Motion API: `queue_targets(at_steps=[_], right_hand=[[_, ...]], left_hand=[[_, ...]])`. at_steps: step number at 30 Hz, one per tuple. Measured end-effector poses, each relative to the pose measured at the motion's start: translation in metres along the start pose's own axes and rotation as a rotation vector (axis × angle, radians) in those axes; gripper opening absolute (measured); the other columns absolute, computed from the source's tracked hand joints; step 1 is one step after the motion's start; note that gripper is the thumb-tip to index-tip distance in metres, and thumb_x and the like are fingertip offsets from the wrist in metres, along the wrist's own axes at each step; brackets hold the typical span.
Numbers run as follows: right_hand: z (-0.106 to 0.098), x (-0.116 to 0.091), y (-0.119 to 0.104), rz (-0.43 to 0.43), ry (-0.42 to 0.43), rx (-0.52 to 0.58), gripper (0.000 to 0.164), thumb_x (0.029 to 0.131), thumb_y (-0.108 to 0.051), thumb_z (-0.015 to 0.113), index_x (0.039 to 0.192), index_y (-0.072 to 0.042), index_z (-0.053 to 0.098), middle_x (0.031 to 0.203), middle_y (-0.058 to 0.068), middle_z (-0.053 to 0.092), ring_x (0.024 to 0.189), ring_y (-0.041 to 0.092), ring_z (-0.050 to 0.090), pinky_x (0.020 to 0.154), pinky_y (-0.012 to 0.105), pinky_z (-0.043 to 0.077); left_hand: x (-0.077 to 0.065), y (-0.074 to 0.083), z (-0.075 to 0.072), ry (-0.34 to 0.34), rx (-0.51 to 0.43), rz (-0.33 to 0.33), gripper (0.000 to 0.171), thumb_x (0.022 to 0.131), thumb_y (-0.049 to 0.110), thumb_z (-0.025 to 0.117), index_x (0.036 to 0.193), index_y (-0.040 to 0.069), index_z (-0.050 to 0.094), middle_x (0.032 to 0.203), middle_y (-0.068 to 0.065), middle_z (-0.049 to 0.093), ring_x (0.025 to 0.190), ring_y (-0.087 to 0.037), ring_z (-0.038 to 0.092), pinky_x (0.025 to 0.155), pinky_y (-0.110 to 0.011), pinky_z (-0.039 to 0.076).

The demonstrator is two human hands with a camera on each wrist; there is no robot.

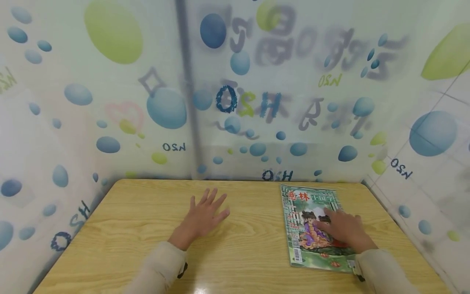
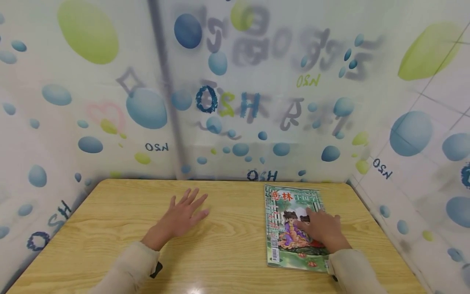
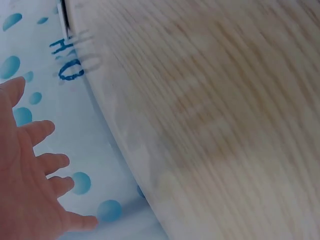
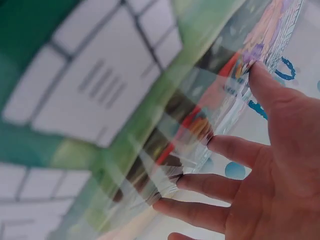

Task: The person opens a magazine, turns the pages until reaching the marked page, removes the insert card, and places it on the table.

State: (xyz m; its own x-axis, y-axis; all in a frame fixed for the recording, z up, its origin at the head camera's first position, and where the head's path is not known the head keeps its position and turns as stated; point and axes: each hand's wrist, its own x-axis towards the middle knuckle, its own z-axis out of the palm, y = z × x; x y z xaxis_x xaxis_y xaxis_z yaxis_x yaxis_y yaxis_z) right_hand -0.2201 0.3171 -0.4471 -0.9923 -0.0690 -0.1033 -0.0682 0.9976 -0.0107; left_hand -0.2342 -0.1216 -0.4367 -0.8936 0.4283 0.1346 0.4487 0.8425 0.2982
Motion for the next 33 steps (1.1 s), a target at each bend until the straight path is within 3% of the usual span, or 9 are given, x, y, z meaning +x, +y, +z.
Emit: queue_targets(at_steps=[10, 25, 33], right_hand=[[-0.010, -0.003, -0.021, -0.037, 0.025, 0.008, 0.086, 0.083, -0.072, 0.053, 0.132, -0.001, 0.059, 0.119, 0.024, 0.063, 0.095, 0.044, 0.062, 0.076, 0.068, 0.041], [-0.010, 0.001, -0.053, -0.082, 0.038, -0.004, 0.081, 0.083, -0.068, 0.058, 0.129, -0.002, 0.062, 0.109, 0.019, 0.068, 0.083, 0.038, 0.065, 0.075, 0.064, 0.044], [-0.008, 0.006, -0.067, -0.077, 0.050, -0.003, 0.081, 0.082, -0.069, 0.059, 0.129, -0.003, 0.062, 0.109, 0.020, 0.068, 0.088, 0.041, 0.064, 0.076, 0.063, 0.044]], left_hand=[[0.005, 0.020, 0.006, -0.029, 0.011, 0.051, 0.060, 0.102, 0.051, 0.036, 0.150, 0.015, 0.040, 0.156, -0.016, 0.029, 0.144, -0.041, 0.019, 0.102, -0.075, 0.013], [0.012, 0.040, 0.019, -0.104, -0.034, 0.064, 0.057, 0.101, 0.049, 0.041, 0.149, 0.017, 0.041, 0.156, -0.014, 0.031, 0.144, -0.038, 0.019, 0.105, -0.072, 0.012], [0.018, 0.056, 0.025, -0.155, -0.022, 0.088, 0.058, 0.100, 0.051, 0.043, 0.150, 0.020, 0.040, 0.156, -0.011, 0.030, 0.145, -0.034, 0.019, 0.107, -0.069, 0.014]])
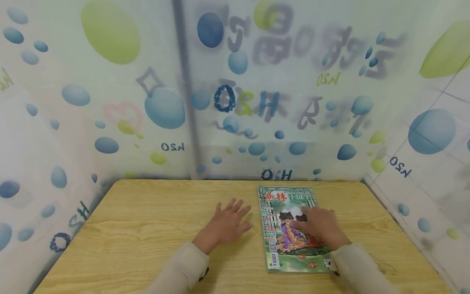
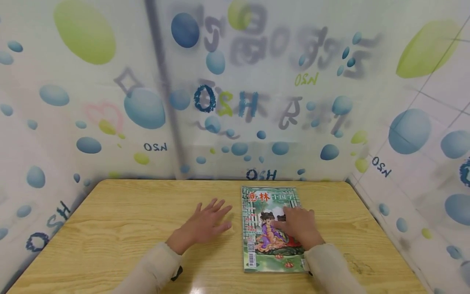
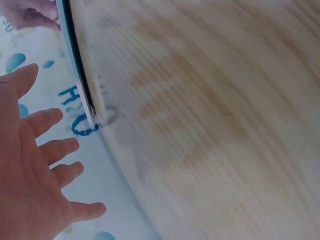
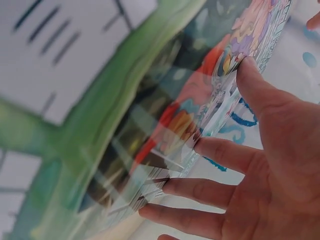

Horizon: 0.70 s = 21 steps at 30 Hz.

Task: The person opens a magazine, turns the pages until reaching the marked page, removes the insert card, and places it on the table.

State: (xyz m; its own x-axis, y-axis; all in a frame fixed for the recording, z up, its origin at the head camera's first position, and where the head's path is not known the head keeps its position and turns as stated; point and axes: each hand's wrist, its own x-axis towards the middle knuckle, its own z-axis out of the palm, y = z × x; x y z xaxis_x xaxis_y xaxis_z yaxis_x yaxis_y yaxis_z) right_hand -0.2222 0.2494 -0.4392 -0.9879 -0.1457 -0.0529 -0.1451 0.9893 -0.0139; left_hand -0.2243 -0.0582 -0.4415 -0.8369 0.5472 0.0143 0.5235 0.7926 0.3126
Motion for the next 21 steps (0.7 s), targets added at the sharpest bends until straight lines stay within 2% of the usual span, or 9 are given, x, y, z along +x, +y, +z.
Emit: queue_targets(at_steps=[11, 21], right_hand=[[-0.001, 0.006, -0.022, -0.015, -0.006, -0.026, 0.080, 0.082, -0.070, 0.058, 0.127, -0.005, 0.063, 0.105, 0.019, 0.068, 0.089, 0.041, 0.064, 0.078, 0.062, 0.046], [0.001, 0.010, -0.041, -0.014, -0.015, -0.072, 0.076, 0.082, -0.070, 0.058, 0.124, -0.007, 0.065, 0.102, 0.017, 0.068, 0.087, 0.038, 0.064, 0.080, 0.060, 0.047]], left_hand=[[0.011, 0.022, 0.002, -0.048, 0.050, 0.067, 0.061, 0.097, 0.051, 0.050, 0.148, 0.019, 0.043, 0.155, -0.012, 0.032, 0.143, -0.033, 0.026, 0.107, -0.067, 0.020], [0.013, 0.024, 0.005, -0.095, 0.104, 0.048, 0.063, 0.094, 0.055, 0.053, 0.148, 0.023, 0.044, 0.154, -0.008, 0.036, 0.143, -0.030, 0.028, 0.107, -0.066, 0.023]])
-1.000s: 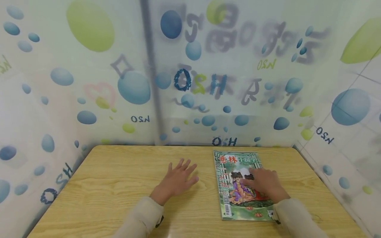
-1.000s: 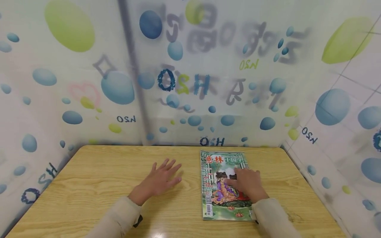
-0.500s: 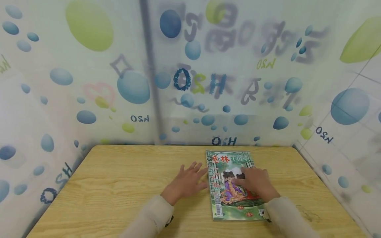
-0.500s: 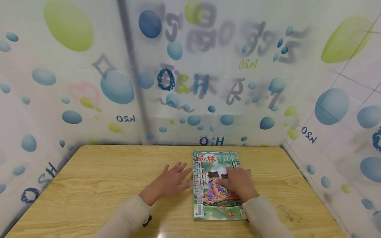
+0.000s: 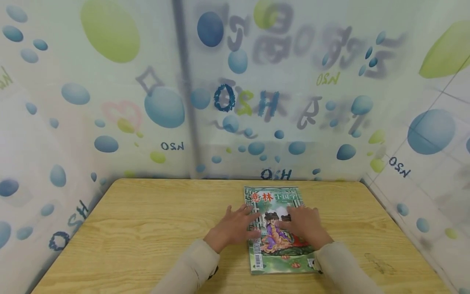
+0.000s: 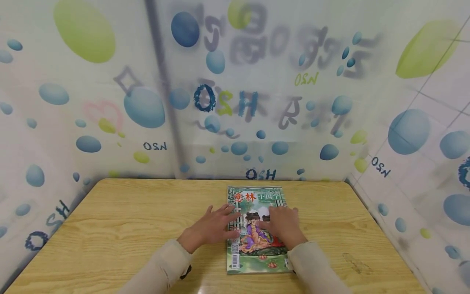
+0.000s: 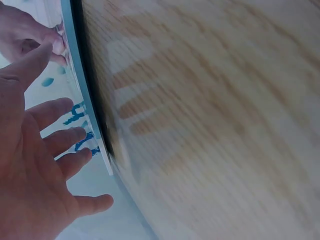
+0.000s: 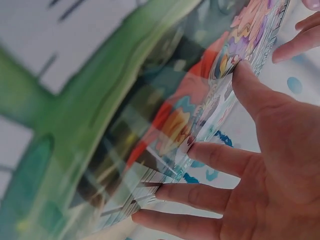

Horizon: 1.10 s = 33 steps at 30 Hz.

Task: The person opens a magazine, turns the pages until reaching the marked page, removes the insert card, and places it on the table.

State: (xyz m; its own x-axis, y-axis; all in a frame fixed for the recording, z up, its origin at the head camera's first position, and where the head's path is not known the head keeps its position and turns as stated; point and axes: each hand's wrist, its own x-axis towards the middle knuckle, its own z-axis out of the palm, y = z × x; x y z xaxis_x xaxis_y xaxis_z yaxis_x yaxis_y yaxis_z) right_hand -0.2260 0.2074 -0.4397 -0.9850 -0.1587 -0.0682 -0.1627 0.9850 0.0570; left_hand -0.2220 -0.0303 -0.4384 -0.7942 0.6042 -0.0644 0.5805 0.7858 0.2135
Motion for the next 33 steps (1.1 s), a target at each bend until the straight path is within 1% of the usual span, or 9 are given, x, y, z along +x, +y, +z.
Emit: queue_targets(at_steps=[5, 10, 12, 14, 18, 21, 24, 28, 33], right_hand=[[0.002, 0.003, -0.008, -0.001, 0.004, -0.016, 0.075, 0.081, -0.071, 0.057, 0.119, -0.008, 0.066, 0.096, 0.015, 0.068, 0.084, 0.036, 0.064, 0.079, 0.058, 0.047], [0.000, 0.004, -0.015, -0.011, 0.028, -0.017, 0.066, 0.081, -0.072, 0.057, 0.100, -0.009, 0.067, 0.081, 0.010, 0.065, 0.075, 0.032, 0.063, 0.077, 0.057, 0.047], [-0.001, 0.005, -0.018, -0.018, 0.042, -0.009, 0.064, 0.080, -0.071, 0.059, 0.096, -0.009, 0.066, 0.079, 0.009, 0.064, 0.073, 0.031, 0.062, 0.077, 0.057, 0.047], [-0.001, 0.005, -0.019, -0.024, 0.046, -0.002, 0.065, 0.080, -0.071, 0.059, 0.098, -0.009, 0.067, 0.080, 0.009, 0.064, 0.074, 0.031, 0.063, 0.077, 0.057, 0.047], [0.001, 0.006, -0.021, -0.026, 0.044, -0.001, 0.072, 0.080, -0.072, 0.057, 0.111, -0.008, 0.068, 0.086, 0.011, 0.067, 0.078, 0.033, 0.064, 0.081, 0.060, 0.046], [0.001, 0.006, -0.023, -0.039, 0.043, -0.002, 0.072, 0.080, -0.073, 0.056, 0.112, -0.009, 0.068, 0.085, 0.011, 0.067, 0.078, 0.033, 0.064, 0.082, 0.060, 0.045], [-0.001, 0.005, -0.026, -0.068, 0.053, -0.006, 0.074, 0.080, -0.072, 0.057, 0.115, -0.008, 0.068, 0.091, 0.012, 0.068, 0.082, 0.033, 0.064, 0.084, 0.061, 0.044], [-0.004, 0.004, -0.027, -0.110, 0.059, -0.010, 0.077, 0.080, -0.071, 0.059, 0.125, -0.009, 0.066, 0.105, 0.013, 0.070, 0.093, 0.034, 0.064, 0.087, 0.060, 0.042], [-0.004, 0.004, -0.025, -0.164, 0.072, 0.000, 0.075, 0.080, -0.069, 0.061, 0.126, -0.010, 0.066, 0.106, 0.012, 0.070, 0.094, 0.033, 0.065, 0.089, 0.060, 0.041]], left_hand=[[-0.002, -0.004, 0.003, -0.026, 0.036, -0.027, 0.069, 0.089, 0.060, 0.057, 0.148, 0.024, 0.045, 0.154, -0.006, 0.036, 0.142, -0.030, 0.030, 0.106, -0.066, 0.024], [-0.004, -0.008, 0.003, -0.030, 0.070, -0.049, 0.072, 0.085, 0.063, 0.060, 0.146, 0.025, 0.048, 0.153, -0.005, 0.037, 0.141, -0.029, 0.032, 0.107, -0.064, 0.024], [-0.005, -0.009, 0.002, -0.028, 0.080, -0.048, 0.072, 0.085, 0.062, 0.062, 0.145, 0.025, 0.049, 0.152, -0.005, 0.039, 0.140, -0.029, 0.033, 0.107, -0.063, 0.025], [-0.005, -0.011, 0.001, -0.028, 0.091, -0.045, 0.072, 0.084, 0.062, 0.063, 0.144, 0.024, 0.050, 0.151, -0.005, 0.041, 0.139, -0.028, 0.035, 0.107, -0.063, 0.026], [-0.007, -0.014, 0.000, -0.030, 0.092, -0.038, 0.072, 0.083, 0.062, 0.064, 0.143, 0.024, 0.051, 0.150, -0.005, 0.043, 0.137, -0.027, 0.038, 0.106, -0.063, 0.027], [-0.010, -0.016, -0.001, -0.024, 0.085, -0.043, 0.071, 0.082, 0.061, 0.065, 0.142, 0.024, 0.053, 0.149, -0.005, 0.044, 0.136, -0.026, 0.040, 0.106, -0.063, 0.027], [-0.013, -0.018, -0.003, -0.024, 0.072, -0.061, 0.071, 0.081, 0.060, 0.067, 0.141, 0.024, 0.054, 0.149, -0.005, 0.045, 0.136, -0.025, 0.040, 0.107, -0.062, 0.026], [-0.017, -0.021, -0.006, -0.032, 0.038, -0.084, 0.070, 0.080, 0.058, 0.070, 0.139, 0.023, 0.056, 0.148, -0.005, 0.045, 0.136, -0.025, 0.040, 0.108, -0.061, 0.025], [-0.019, -0.025, -0.009, -0.041, 0.006, -0.099, 0.070, 0.079, 0.055, 0.073, 0.139, 0.022, 0.056, 0.148, -0.005, 0.046, 0.137, -0.025, 0.039, 0.109, -0.061, 0.023]])
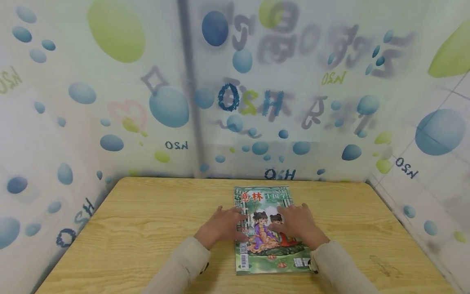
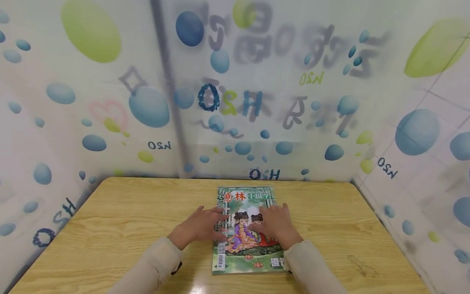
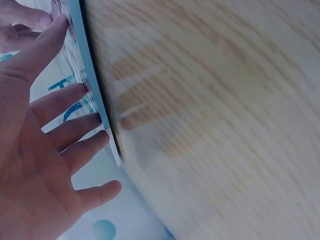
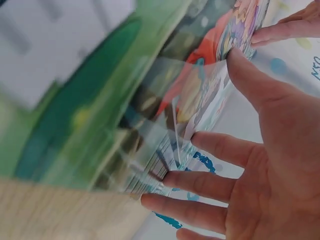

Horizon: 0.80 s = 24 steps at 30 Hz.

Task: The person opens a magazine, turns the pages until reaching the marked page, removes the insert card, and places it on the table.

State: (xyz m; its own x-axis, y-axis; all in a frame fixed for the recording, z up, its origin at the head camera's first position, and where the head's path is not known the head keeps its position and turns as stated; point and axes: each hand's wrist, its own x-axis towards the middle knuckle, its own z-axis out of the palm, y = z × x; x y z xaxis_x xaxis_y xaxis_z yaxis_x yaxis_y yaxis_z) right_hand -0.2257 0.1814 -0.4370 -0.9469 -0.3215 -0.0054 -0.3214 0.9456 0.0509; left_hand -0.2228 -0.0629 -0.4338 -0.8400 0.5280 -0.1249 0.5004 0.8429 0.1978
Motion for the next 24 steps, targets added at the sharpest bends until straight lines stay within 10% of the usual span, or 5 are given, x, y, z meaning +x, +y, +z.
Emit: queue_targets(at_steps=[24], right_hand=[[0.011, -0.007, 0.013, -0.149, -0.032, 0.194, 0.072, 0.082, -0.062, 0.066, 0.136, -0.014, 0.059, 0.139, 0.016, 0.053, 0.124, 0.034, 0.053, 0.104, 0.071, 0.016]], left_hand=[[-0.015, -0.036, -0.008, -0.027, -0.078, 0.005, 0.069, 0.077, 0.043, 0.080, 0.136, 0.015, 0.059, 0.148, -0.011, 0.045, 0.135, -0.031, 0.041, 0.109, -0.062, 0.023]])
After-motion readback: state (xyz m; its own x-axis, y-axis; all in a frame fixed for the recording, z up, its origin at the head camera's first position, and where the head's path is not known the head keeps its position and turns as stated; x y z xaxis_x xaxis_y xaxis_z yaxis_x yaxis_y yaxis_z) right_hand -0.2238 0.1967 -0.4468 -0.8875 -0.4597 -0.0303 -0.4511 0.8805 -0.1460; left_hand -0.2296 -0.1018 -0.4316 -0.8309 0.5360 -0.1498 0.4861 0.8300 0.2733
